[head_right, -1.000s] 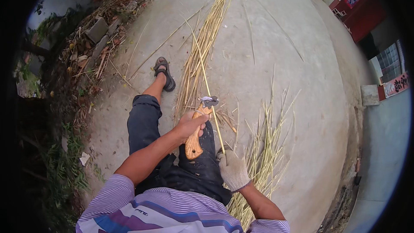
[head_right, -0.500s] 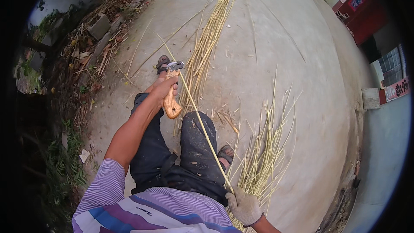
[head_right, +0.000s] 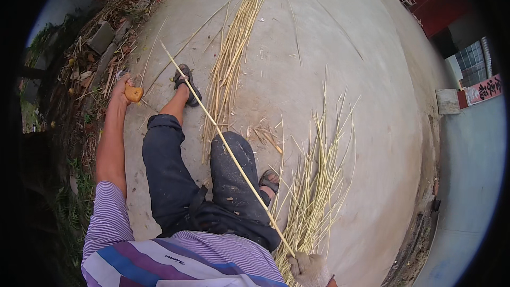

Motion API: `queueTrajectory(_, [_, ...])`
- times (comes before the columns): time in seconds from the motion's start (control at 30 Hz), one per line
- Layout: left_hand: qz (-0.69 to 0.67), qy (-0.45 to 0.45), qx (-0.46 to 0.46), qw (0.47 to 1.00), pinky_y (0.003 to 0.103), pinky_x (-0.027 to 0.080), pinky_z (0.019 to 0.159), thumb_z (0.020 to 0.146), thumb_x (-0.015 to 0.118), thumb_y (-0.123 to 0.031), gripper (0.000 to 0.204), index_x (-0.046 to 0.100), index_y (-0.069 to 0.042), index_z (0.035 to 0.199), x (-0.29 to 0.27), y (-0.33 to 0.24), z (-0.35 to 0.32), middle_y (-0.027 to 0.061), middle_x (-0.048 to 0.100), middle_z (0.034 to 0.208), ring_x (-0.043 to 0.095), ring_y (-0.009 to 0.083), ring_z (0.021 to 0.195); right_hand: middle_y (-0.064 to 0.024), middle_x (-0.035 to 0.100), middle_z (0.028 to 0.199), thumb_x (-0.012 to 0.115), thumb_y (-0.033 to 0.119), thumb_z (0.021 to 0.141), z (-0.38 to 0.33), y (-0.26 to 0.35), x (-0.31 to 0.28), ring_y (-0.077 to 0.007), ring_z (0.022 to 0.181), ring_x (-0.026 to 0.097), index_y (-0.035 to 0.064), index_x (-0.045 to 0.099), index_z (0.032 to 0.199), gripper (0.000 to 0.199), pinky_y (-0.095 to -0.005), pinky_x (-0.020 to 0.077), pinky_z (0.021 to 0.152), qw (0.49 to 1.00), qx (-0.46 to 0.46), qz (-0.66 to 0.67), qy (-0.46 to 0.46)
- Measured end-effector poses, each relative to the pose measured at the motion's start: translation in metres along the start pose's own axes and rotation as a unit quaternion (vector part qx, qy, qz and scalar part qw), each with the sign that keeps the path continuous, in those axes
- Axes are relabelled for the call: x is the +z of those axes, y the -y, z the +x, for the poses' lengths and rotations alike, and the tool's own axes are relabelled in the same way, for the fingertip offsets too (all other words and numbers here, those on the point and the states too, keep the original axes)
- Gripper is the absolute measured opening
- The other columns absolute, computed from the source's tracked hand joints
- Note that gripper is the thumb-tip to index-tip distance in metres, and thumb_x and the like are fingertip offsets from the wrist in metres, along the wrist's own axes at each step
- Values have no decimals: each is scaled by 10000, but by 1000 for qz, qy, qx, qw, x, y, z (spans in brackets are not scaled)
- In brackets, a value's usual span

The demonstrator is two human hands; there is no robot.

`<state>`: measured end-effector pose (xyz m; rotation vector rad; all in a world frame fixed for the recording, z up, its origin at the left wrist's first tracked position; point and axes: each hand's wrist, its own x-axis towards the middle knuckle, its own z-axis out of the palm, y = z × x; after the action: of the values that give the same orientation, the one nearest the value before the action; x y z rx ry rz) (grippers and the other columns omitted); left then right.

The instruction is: The person sits on a concrete surface and uses a knife to peel the outer layer off long bamboo sticks. They hold each stick with a gloved hand and scrape the blade along its length, dropping the finished sticks to the ground.

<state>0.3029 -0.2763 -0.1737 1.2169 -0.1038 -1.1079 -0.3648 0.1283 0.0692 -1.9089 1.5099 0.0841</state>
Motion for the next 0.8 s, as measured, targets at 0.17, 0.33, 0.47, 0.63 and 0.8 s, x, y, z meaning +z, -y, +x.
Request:
queueTrajectory(0.17, [47, 6, 10, 999, 234, 471, 471, 1004, 617, -215, 124, 590, -100, 1041, -25, -39, -6, -17, 520, 665, 498, 93, 520, -129, 652, 695, 629, 182, 944, -10, -32, 5, -345, 539, 640, 97, 634, 942, 86, -445, 514, 500, 997, 8, -38, -71])
queueTrajectory(0.33, [119, 86, -57, 988, 224, 444, 450, 974, 662, -221, 159, 586, -108, 1057, 4, 26, -50, -14, 532, 671, 500, 89, 520, -162, 609, 618, 585, 256, 978, 39, -61, 0, -378, 538, 624, 110, 592, 944, 150, -484, 499, 505, 990, 67, -88, -92])
queueTrajectory(0.47, [174, 145, -108, 968, 238, 436, 436, 980, 648, -266, 183, 588, -100, 1028, 56, 72, -121, -22, 550, 677, 511, 94, 509, -199, 609, 632, 524, 301, 1007, 46, -89, 7, -418, 574, 626, 95, 566, 943, 219, -518, 489, 525, 980, 118, -113, -115])
queueTrajectory(0.63, [201, 185, -139, 952, 241, 440, 436, 975, 648, -261, 188, 579, -95, 1030, 98, 99, -183, -29, 556, 674, 522, 93, 506, -237, 613, 652, 490, 342, 1016, 26, -136, 58, -455, 609, 619, 86, 554, 951, 272, -558, 480, 552, 968, 204, -99, -105])
queueTrajectory(0.8, [224, 209, -105, 946, 224, 419, 415, 963, 680, -322, 235, 585, -130, 1061, 106, 119, -203, -42, 564, 694, 522, 76, 500, -255, 656, 749, 475, 355, 1011, -37, -209, 164, -462, 695, 646, 75, 587, 990, 303, -575, 500, 641, 948, 308, -65, -48])
